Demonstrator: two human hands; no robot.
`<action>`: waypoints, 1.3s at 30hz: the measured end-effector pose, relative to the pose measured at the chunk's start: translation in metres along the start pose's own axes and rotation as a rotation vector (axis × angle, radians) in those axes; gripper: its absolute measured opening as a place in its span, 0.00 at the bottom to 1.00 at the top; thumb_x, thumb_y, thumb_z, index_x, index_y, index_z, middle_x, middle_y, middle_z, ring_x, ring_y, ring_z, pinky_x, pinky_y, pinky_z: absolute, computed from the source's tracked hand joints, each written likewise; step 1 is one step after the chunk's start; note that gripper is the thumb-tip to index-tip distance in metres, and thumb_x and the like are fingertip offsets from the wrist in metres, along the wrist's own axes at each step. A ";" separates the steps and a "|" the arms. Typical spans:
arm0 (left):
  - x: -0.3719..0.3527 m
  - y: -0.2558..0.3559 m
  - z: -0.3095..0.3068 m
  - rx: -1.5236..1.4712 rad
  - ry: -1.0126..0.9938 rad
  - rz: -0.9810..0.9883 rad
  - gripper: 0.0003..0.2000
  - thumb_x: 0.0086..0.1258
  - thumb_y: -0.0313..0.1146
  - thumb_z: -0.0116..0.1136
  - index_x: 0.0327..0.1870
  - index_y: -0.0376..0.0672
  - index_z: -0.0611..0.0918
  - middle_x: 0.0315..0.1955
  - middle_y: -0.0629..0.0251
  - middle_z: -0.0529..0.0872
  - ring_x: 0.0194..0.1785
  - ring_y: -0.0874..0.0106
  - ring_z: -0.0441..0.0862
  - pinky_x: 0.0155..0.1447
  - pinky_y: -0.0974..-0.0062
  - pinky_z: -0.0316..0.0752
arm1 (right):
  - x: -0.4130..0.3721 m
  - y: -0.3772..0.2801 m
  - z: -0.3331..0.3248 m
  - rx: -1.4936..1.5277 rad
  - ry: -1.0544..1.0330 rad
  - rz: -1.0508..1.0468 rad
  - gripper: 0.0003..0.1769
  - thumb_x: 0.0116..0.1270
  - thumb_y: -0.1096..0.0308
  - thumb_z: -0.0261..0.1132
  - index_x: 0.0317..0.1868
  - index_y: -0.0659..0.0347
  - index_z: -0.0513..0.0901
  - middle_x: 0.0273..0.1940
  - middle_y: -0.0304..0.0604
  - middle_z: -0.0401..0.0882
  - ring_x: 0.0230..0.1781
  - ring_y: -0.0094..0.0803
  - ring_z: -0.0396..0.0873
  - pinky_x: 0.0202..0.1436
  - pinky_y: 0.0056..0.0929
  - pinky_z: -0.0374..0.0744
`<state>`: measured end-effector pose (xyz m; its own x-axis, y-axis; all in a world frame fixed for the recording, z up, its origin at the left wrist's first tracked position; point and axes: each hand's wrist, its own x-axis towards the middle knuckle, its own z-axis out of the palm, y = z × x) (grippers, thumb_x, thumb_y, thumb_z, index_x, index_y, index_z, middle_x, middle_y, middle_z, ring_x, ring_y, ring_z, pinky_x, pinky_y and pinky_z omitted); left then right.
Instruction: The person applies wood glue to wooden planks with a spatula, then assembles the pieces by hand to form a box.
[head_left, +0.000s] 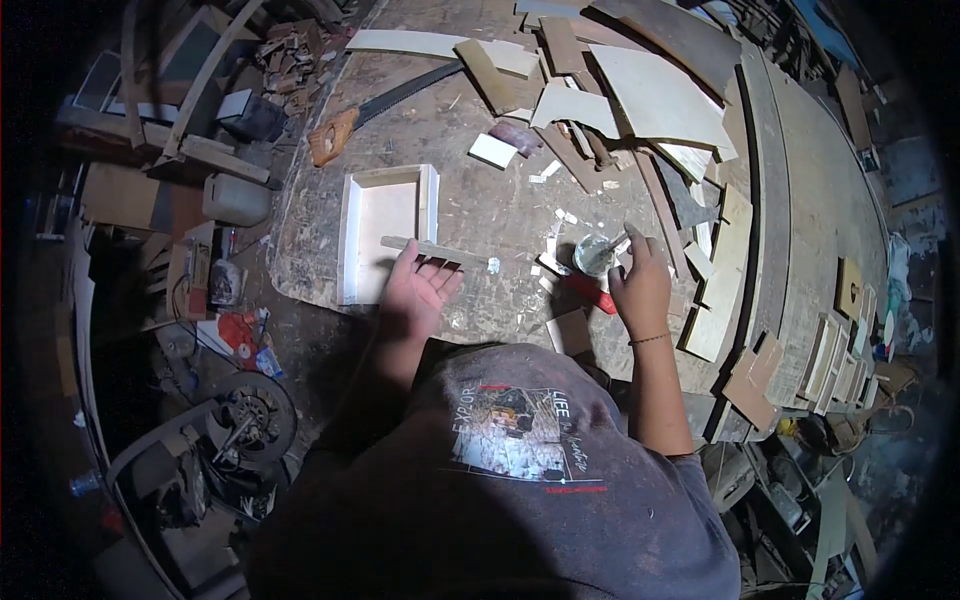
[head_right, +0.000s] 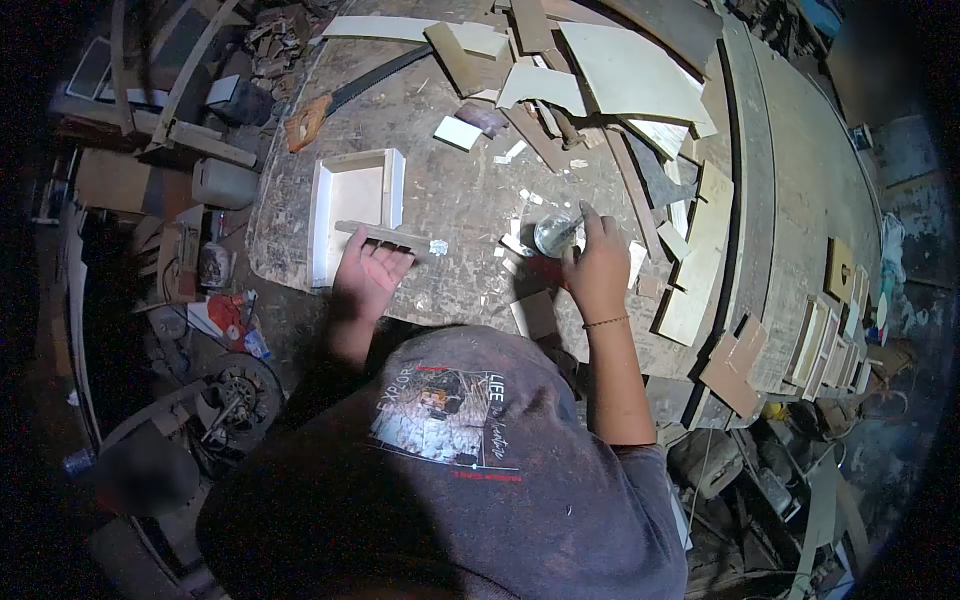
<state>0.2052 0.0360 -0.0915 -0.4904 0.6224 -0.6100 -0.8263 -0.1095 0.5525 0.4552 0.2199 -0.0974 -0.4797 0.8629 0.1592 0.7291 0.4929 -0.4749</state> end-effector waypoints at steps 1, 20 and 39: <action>-0.002 0.000 -0.002 0.002 0.023 0.010 0.24 0.73 0.47 0.50 0.61 0.38 0.68 0.58 0.51 0.74 0.63 0.57 0.72 0.68 0.56 0.64 | 0.000 -0.005 -0.002 0.030 0.015 -0.041 0.26 0.50 0.72 0.68 0.54 0.59 0.78 0.42 0.52 0.76 0.43 0.50 0.76 0.48 0.43 0.75; -0.029 0.015 -0.118 0.011 -0.104 -0.020 0.14 0.72 0.39 0.56 0.54 0.45 0.77 0.49 0.67 0.82 0.54 0.73 0.78 0.61 0.70 0.70 | -0.039 -0.225 0.092 0.106 -0.399 -0.755 0.18 0.54 0.60 0.69 0.45 0.57 0.82 0.41 0.43 0.78 0.46 0.44 0.73 0.50 0.45 0.69; 0.008 0.114 -0.274 0.466 0.161 0.105 0.12 0.64 0.35 0.61 0.47 0.46 0.83 0.40 0.73 0.84 0.41 0.79 0.78 0.44 0.79 0.71 | -0.057 -0.281 0.199 -0.198 -0.429 -0.656 0.16 0.51 0.60 0.69 0.41 0.53 0.84 0.38 0.39 0.80 0.46 0.40 0.75 0.50 0.41 0.70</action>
<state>0.0308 -0.1837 -0.1888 -0.6310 0.4950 -0.5973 -0.5767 0.2157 0.7879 0.1808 0.0102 -0.1450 -0.9560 0.2929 -0.0130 0.2878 0.9292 -0.2316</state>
